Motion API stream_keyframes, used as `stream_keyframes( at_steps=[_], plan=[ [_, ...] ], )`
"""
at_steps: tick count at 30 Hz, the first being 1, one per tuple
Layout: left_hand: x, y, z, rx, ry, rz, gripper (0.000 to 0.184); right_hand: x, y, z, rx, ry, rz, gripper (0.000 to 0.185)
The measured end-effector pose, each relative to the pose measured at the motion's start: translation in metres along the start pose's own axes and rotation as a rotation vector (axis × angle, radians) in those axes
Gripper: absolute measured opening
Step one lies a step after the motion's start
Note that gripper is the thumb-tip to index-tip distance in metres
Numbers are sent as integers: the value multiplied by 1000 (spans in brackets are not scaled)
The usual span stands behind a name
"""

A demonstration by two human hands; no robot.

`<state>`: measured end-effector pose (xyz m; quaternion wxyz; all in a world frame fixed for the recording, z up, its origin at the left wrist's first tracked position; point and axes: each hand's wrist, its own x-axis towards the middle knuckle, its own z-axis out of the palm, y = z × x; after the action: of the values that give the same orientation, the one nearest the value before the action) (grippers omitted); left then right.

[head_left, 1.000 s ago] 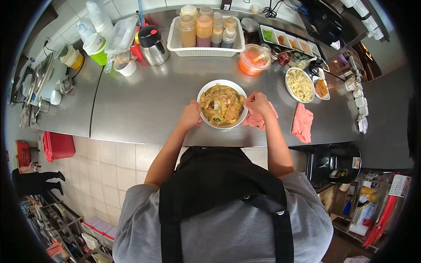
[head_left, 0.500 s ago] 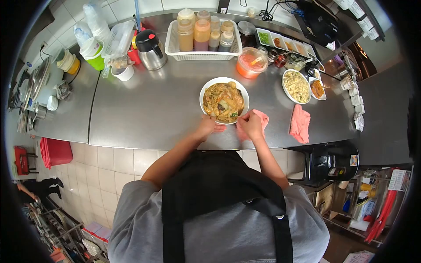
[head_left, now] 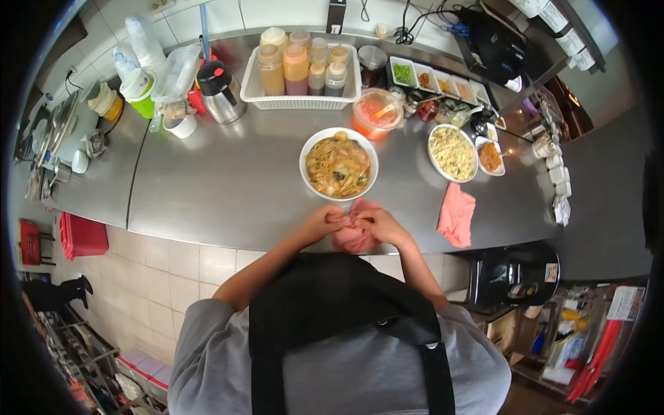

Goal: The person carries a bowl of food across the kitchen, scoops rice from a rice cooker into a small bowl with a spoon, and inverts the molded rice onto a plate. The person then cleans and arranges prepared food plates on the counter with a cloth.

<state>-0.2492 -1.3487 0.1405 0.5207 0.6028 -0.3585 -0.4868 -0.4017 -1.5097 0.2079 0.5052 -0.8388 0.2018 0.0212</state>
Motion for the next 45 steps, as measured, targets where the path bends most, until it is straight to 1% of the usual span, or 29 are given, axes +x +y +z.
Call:
stream_keyframes(
  at_steps=[2, 3, 4, 6, 7, 9, 10, 12, 13, 14, 15, 16, 17, 18, 20, 22, 23, 24, 26, 27, 30, 31, 33, 34, 36, 40, 42, 43, 45],
  plan=[
    [-2, -6, 2, -49, 64, -92, 36, 2, 4, -21, 73, -128, -138, 20],
    [-7, -2, 5, -20, 157, -82, 31, 2, 2, -40, 106, -240, -79, 26],
    [-16, 5, 9, 8, 249, -74, 26, 2, 3, -61, 103, -244, -88, 26],
    [-27, 7, 15, -29, 406, -54, 20, 4, 9, -105, 121, -250, 26, 29],
    [-34, 10, 18, -25, 418, -49, 20, 7, 10, -129, 75, -197, -30, 31],
    [-45, 20, 32, 39, 667, -34, 28, 16, 2, -185, -18, -96, -122, 30],
    [-46, 16, 40, 41, 682, -33, 28, 24, -6, -212, -46, -19, -140, 27],
    [-49, 11, 53, 44, 967, 11, 31, 59, -8, -262, -168, 136, -219, 23],
    [-50, 18, 62, 127, 1061, -10, 30, 85, -7, -286, -264, 218, -283, 22],
    [-50, 29, 70, 128, 1076, -9, 30, 112, -9, -305, -207, 263, -194, 22],
    [-52, 43, 77, 312, 1144, 14, 27, 139, -14, -321, -367, 341, -254, 21],
    [-52, 52, 83, 498, 1206, 36, 25, 168, -15, -332, -457, 392, -205, 21],
    [-52, 58, 88, 500, 1220, 33, 25, 200, -12, -342, -557, 341, -136, 23],
    [-52, 61, 93, 522, 1218, 35, 23, 228, -5, -341, -554, 333, -148, 23],
    [-53, 68, 101, 544, 1230, 31, 20, 277, 18, -329, -768, 335, -45, 30],
    [-52, 73, 106, 589, 1249, 33, 17, 313, 43, -317, -829, 311, -26, 29],
    [-52, 73, 107, 589, 1264, 30, 17, 313, 32, -316, -824, 187, 47, 39],
    [-54, 73, 108, 571, 1274, 7, 17, 316, 24, -317, -825, 181, 35, 39],
    [-58, 73, 109, 555, 1285, -20, 17, 321, 19, -317, -1113, -68, 75, 32],
    [-60, 74, 109, 554, 1291, -34, 17, 322, 23, -314, -1122, 18, 47, 21],
    [-64, 71, 108, 545, 1303, -61, 19, 327, 25, -318, -1183, 66, -22, 19],
    [-65, 69, 107, 539, 1309, -72, 19, 327, 25, -321, -1184, 62, -23, 19],
    [-64, 70, 106, 534, 1313, -83, 19, 309, 7, -328, -1053, 254, 64, 25],
    [-63, 74, 106, 539, 1302, -79, 19, 305, 8, -329, -1052, 255, 69, 25],
    [-58, 76, 105, 544, 1285, -67, 18, 302, 16, -333, -1141, 378, 8, 25],
    [-50, 78, 104, 555, 1266, -22, 17, 309, 34, -330, -1013, 357, 60, 25],
    [-49, 79, 105, 561, 1255, -8, 17, 316, 44, -330, -778, 471, 137, 23],
    [-49, 80, 105, 558, 1253, 1, 17, 319, 47, -334, -777, 470, 137, 23],
    [-49, 77, 104, 554, 1254, 11, 18, 326, 54, -348, -595, 370, 254, 31]
  ],
)
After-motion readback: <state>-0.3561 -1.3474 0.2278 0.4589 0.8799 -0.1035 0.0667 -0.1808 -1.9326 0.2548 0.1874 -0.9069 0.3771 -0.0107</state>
